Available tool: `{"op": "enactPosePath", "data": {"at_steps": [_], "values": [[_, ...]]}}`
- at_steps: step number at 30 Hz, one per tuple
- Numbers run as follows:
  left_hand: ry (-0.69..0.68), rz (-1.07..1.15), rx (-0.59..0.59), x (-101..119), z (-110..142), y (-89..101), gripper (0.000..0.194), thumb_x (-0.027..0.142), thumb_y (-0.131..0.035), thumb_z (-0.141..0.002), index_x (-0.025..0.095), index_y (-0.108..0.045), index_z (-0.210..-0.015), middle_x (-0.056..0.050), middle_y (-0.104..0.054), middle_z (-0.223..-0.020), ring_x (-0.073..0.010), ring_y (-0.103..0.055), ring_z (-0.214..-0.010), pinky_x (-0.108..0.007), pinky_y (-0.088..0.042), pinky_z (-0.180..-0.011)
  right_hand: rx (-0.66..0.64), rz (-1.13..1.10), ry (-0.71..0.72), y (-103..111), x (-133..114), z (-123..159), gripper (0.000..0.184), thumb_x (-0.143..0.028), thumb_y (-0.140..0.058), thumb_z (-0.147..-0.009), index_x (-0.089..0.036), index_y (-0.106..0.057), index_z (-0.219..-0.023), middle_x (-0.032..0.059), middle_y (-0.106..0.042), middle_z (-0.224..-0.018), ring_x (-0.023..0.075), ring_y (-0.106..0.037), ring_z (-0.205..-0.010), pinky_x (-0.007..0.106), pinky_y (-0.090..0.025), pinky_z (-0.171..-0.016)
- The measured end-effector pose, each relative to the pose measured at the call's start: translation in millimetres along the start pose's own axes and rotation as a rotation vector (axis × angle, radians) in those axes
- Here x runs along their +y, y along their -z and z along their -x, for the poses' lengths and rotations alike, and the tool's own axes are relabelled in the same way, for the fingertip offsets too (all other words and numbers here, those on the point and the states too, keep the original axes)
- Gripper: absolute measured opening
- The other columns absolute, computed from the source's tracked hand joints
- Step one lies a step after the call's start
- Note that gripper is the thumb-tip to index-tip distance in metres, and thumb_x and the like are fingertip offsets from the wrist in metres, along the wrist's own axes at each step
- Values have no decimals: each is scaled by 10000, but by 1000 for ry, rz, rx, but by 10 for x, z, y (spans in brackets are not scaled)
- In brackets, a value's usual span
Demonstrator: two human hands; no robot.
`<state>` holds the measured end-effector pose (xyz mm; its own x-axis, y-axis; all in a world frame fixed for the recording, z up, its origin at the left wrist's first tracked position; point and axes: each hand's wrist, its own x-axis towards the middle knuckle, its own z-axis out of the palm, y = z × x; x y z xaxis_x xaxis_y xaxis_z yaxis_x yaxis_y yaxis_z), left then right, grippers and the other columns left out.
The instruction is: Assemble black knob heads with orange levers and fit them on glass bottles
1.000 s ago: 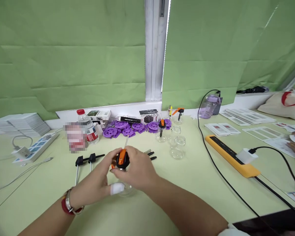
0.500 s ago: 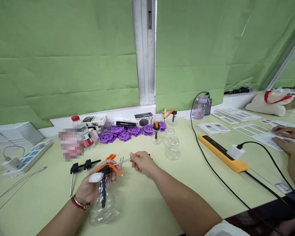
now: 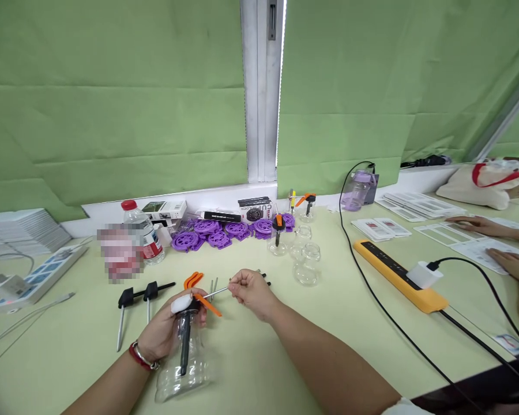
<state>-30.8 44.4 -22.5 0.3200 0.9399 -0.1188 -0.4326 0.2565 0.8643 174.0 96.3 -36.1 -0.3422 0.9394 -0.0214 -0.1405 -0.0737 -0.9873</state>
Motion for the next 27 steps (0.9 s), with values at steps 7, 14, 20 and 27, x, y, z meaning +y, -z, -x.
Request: {"op": "enactPosePath", "data": {"at_steps": [7,14,20,27], "values": [[-16,-31,10,30,20,-27,199,280,-604,-782,133,-657,-905,-63,-628,-688,-197,-607,-630,-334,-475,-615,-24,34,-143,33,14,-8,414,-558,-631,-698,-164,-509,-669,-41,-555,-508,40,-387,-355,181,-254,-360],[-41,-33,3,26,29,-41,173,270,-591,-794,138,-658,-884,-64,-632,-702,-195,-605,-625,-341,-475,-618,-39,-16,-162,21,-10,12,415,-561,-615,-715,-164,-499,-689,-20,-582,-553,53,-431,-371,177,-261,-338],[-40,-30,15,29,37,-52,191,277,-602,-784,126,-657,-887,-59,-624,-670,-191,-602,-609,-332,-473,-606,-37,3,-142,32,-7,5,408,-531,-680,-666,-159,-516,-697,-32,-580,-555,47,-436,-383,175,-285,-353],[-30,-17,16,29,43,-55,165,267,-607,-784,133,-656,-866,-55,-624,-654,-185,-602,-589,-321,-470,-593,-47,6,-163,38,1,11,395,-509,-697,-652,-156,-521,-676,-45,-549,-512,40,-406,-365,173,-266,-349]]}}
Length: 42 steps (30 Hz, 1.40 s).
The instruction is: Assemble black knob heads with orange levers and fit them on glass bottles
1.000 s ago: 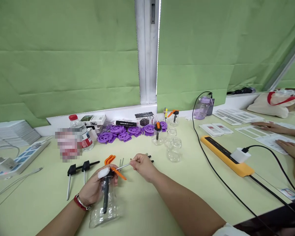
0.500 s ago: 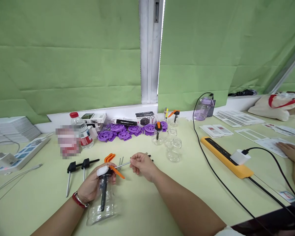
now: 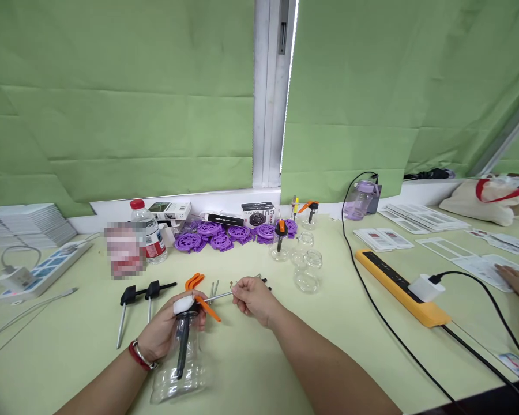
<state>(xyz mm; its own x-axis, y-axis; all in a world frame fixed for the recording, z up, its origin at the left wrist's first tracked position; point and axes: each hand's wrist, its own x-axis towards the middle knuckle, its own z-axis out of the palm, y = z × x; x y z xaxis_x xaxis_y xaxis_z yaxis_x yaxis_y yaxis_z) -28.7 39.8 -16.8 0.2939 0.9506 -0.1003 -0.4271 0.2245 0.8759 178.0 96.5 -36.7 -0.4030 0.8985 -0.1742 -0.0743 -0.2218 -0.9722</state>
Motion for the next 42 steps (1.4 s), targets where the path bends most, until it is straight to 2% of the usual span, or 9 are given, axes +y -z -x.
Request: {"op": "enactPosePath", "data": {"at_steps": [3,7,11,16,21,28,32,36,42], "values": [[-14,14,0,-13,-4,20,157,261,-612,-780,138,-657,-864,-60,-632,-687,-190,-611,-603,-322,-473,-594,-2,-42,23,2,1,-1,393,-493,-717,-638,-154,-541,-730,-28,-587,-577,57,-467,-410,179,-314,-365],[2,14,8,-33,-10,51,194,284,-608,-784,132,-666,-891,-61,-626,-646,-193,-613,-598,-328,-482,-603,16,2,-88,-7,12,-10,438,-582,-583,-732,-154,-516,-661,-21,-562,-502,51,-415,-332,177,-230,-316],[15,32,26,-40,-14,60,187,274,-628,-766,131,-661,-882,-60,-627,-653,-192,-617,-597,-329,-485,-601,-4,-30,7,-15,7,-8,393,-507,-697,-659,-152,-531,-692,-29,-582,-547,49,-449,-379,175,-300,-355],[7,38,19,-35,-6,54,170,263,-607,-787,130,-646,-885,-57,-622,-647,-186,-613,-589,-327,-484,-600,36,20,-101,-35,-15,8,465,-606,-549,-744,-153,-521,-646,-22,-551,-477,62,-429,-333,190,-276,-326],[10,38,8,-31,-1,66,182,273,-614,-782,136,-654,-893,-71,-629,-697,-192,-620,-607,-333,-482,-611,3,-22,6,-34,6,15,394,-504,-700,-653,-150,-530,-679,-15,-597,-566,68,-487,-407,202,-352,-396],[-2,17,16,7,1,50,178,274,-619,-770,126,-664,-858,-70,-626,-641,-191,-616,-590,-314,-474,-590,68,70,69,-2,19,-24,330,-479,-633,-723,-169,-521,-696,-20,-579,-579,76,-458,-404,214,-342,-398],[-79,42,104,39,-3,66,198,282,-619,-757,113,-664,-847,-74,-643,-640,-188,-615,-570,-291,-471,-552,195,566,237,-35,28,-44,141,-286,-544,-804,-175,-579,-725,7,-592,-636,128,-534,-540,261,-409,-532],[-153,78,222,58,1,85,197,292,-615,-760,114,-661,-831,-64,-661,-633,-186,-623,-575,-296,-494,-580,130,1205,350,-177,100,-53,220,-134,-459,-838,-149,-634,-706,88,-638,-820,191,-603,-793,289,-418,-719],[-167,154,264,66,20,86,207,311,-615,-759,119,-649,-826,-53,-653,-620,-188,-621,-585,-309,-506,-588,161,1429,268,-268,187,-113,254,-155,-416,-889,-115,-664,-853,136,-634,-923,206,-628,-809,281,-420,-715]]}}
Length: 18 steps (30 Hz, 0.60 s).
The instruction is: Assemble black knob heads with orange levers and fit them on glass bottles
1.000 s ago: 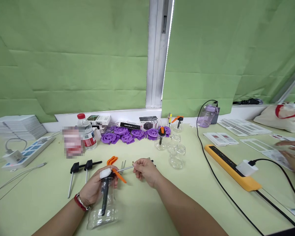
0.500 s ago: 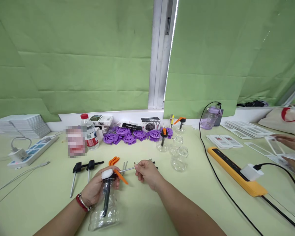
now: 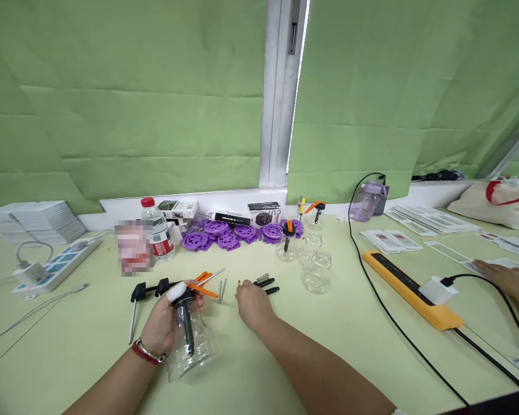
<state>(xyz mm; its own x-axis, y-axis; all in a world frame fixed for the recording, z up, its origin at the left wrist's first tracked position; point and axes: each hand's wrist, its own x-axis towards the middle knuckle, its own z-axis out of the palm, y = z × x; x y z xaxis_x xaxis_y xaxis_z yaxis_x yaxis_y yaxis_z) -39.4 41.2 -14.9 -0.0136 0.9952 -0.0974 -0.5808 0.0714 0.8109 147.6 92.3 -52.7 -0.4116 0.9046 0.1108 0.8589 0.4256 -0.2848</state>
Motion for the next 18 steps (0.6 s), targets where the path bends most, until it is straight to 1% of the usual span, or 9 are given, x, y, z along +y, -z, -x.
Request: {"op": "enactPosePath", "data": {"at_steps": [4,7,10,12,13,14,15,16,18], "values": [[-15,-25,-18,-11,3,5,206,310,-613,-764,118,-650,-828,-53,-650,-619,-187,-618,-580,-316,-509,-592,20,5,-44,-2,14,-33,248,-180,-431,-892,-111,-669,-888,132,-640,-923,210,-625,-829,283,-425,-731],[-40,-46,-27,-16,-6,6,221,309,-612,-766,105,-652,-840,-60,-646,-626,-187,-613,-576,-309,-505,-575,46,-45,-63,23,14,-41,230,-180,-451,-878,-109,-660,-944,132,-647,-926,218,-617,-859,295,-429,-758],[-37,-45,-12,-16,-21,0,245,334,-601,-786,106,-645,-863,-65,-652,-645,-188,-622,-599,-310,-508,-600,126,-174,-60,96,-9,22,229,-229,-453,-882,-116,-648,-925,131,-648,-917,226,-599,-891,311,-422,-797],[-34,-31,21,-10,-20,-14,256,351,-598,-794,119,-634,-894,-65,-663,-676,-192,-635,-632,-305,-509,-611,147,-335,-26,161,-44,120,323,-341,-396,-915,-136,-632,-833,116,-644,-851,220,-595,-854,324,-422,-794],[-39,-17,45,-6,-13,-24,262,356,-599,-794,128,-628,-919,-65,-669,-698,-195,-641,-656,-297,-508,-609,101,-459,-9,192,-67,181,409,-424,-347,-925,-146,-613,-786,103,-637,-793,212,-599,-804,325,-431,-765],[-49,2,72,0,-1,-36,269,358,-604,-791,138,-621,-944,-64,-674,-725,-198,-646,-685,-290,-507,-609,6,-621,-8,219,-92,244,491,-513,-298,-918,-150,-593,-767,88,-625,-738,201,-603,-737,319,-444,-711],[-64,21,103,5,14,-50,279,358,-611,-785,147,-614,-968,-61,-677,-751,-199,-649,-710,-283,-507,-609,-147,-818,-24,242,-120,306,561,-595,-249,-895,-152,-578,-793,76,-617,-702,192,-607,-669,308,-454,-637],[-82,36,136,10,32,-65,291,360,-616,-780,155,-608,-986,-56,-677,-771,-198,-649,-729,-278,-507,-611,-336,-1029,-44,260,-148,360,626,-662,-198,-864,-155,-565,-851,75,-619,-712,195,-618,-638,297,-456,-572],[-120,35,186,17,64,-93,302,376,-613,-778,166,-600,-995,-44,-674,-796,-189,-642,-737,-277,-508,-625,-688,-1403,-80,289,-197,437,721,-748,-135,-802,-169,-517,-999,93,-638,-792,222,-651,-654,288,-462,-504]]}}
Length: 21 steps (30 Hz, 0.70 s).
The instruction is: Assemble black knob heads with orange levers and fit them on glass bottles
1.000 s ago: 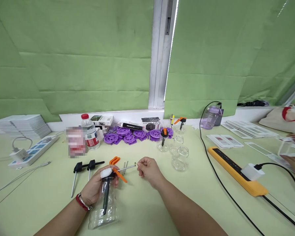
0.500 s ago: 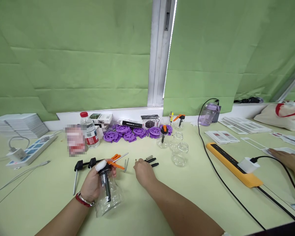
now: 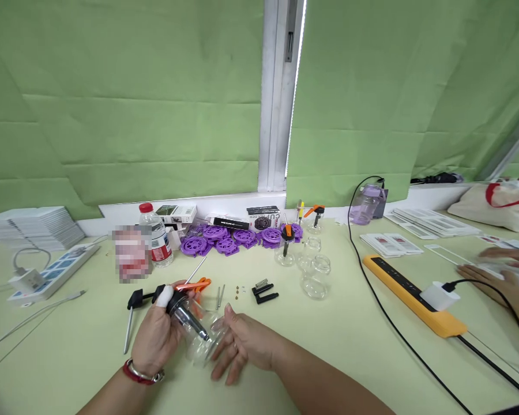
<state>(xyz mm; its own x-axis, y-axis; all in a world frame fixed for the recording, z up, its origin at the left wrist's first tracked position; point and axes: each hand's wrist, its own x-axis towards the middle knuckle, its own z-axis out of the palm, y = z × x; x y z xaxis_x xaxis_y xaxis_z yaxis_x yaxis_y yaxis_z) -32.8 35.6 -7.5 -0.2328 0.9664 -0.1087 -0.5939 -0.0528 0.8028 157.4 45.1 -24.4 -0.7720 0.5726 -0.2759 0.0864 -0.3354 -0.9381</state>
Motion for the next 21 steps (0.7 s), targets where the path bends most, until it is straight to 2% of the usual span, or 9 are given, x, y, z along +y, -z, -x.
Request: {"op": "enactPosePath", "data": {"at_steps": [1,3,6,10,13,15,17,19,21], "values": [[-25,-18,17,1,12,-8,299,387,-606,-782,169,-598,-986,-40,-672,-804,-181,-636,-737,-277,-508,-637,-86,-140,-30,-24,-6,16,722,-764,-155,-785,-180,-481,-1056,100,-644,-833,235,-664,-682,289,-471,-500],[-90,-81,35,-6,19,-17,292,411,-582,-796,173,-592,-965,-30,-666,-813,-165,-622,-745,-269,-503,-670,-92,-276,-13,-39,-26,27,652,-747,-313,-769,-188,-433,-1084,92,-653,-829,234,-673,-686,289,-488,-518],[-187,-254,24,-26,-3,-1,270,427,-560,-809,190,-560,-938,-7,-646,-798,-137,-594,-722,-241,-486,-666,85,-280,68,12,-58,23,521,-625,-515,-761,-165,-455,-999,50,-637,-715,185,-648,-588,272,-488,-523],[-193,-645,-114,-12,-29,36,238,447,-515,-831,211,-492,-860,41,-543,-648,-97,-483,-518,-193,-399,-460,252,-236,95,118,-80,7,453,-579,-529,-774,-142,-514,-893,8,-571,-624,134,-570,-497,270,-467,-504],[-211,-855,-187,22,-36,33,321,482,-439,-854,191,-485,-729,48,-447,-566,-83,-411,-441,-191,-342,-404,325,-118,160,154,-128,32,406,-529,-551,-778,-142,-534,-897,2,-538,-642,135,-549,-541,295,-477,-550],[-194,-909,-180,34,-42,20,384,512,-406,-855,187,-461,-658,48,-411,-526,-78,-383,-402,-192,-305,-377,394,50,238,150,-186,94,426,-470,-614,-737,-148,-548,-1008,42,-567,-789,165,-577,-680,341,-496,-666],[-110,-892,-143,32,-45,9,423,545,-365,-856,191,-449,-641,52,-386,-493,-74,-337,-359,-194,-254,-340,436,313,353,133,-247,185,580,-390,-707,-646,-196,-528,-1162,92,-542,-1066,223,-559,-945,392,-452,-865],[-41,-840,-121,24,-41,5,441,561,-341,-857,194,-442,-635,56,-371,-479,-70,-300,-339,-196,-220,-324,429,568,468,119,-284,264,713,-304,-747,-588,-277,-492,-1253,79,-416,-1290,261,-422,-1184,408,-325,-1025],[-64,-804,-107,18,-28,9,430,551,-347,-860,193,-441,-639,57,-369,-492,-70,-301,-349,-198,-229,-337,421,659,519,123,-276,285,763,-296,-742,-599,-328,-444,-1301,53,-319,-1382,269,-310,-1282,413,-258,-1073]]}}
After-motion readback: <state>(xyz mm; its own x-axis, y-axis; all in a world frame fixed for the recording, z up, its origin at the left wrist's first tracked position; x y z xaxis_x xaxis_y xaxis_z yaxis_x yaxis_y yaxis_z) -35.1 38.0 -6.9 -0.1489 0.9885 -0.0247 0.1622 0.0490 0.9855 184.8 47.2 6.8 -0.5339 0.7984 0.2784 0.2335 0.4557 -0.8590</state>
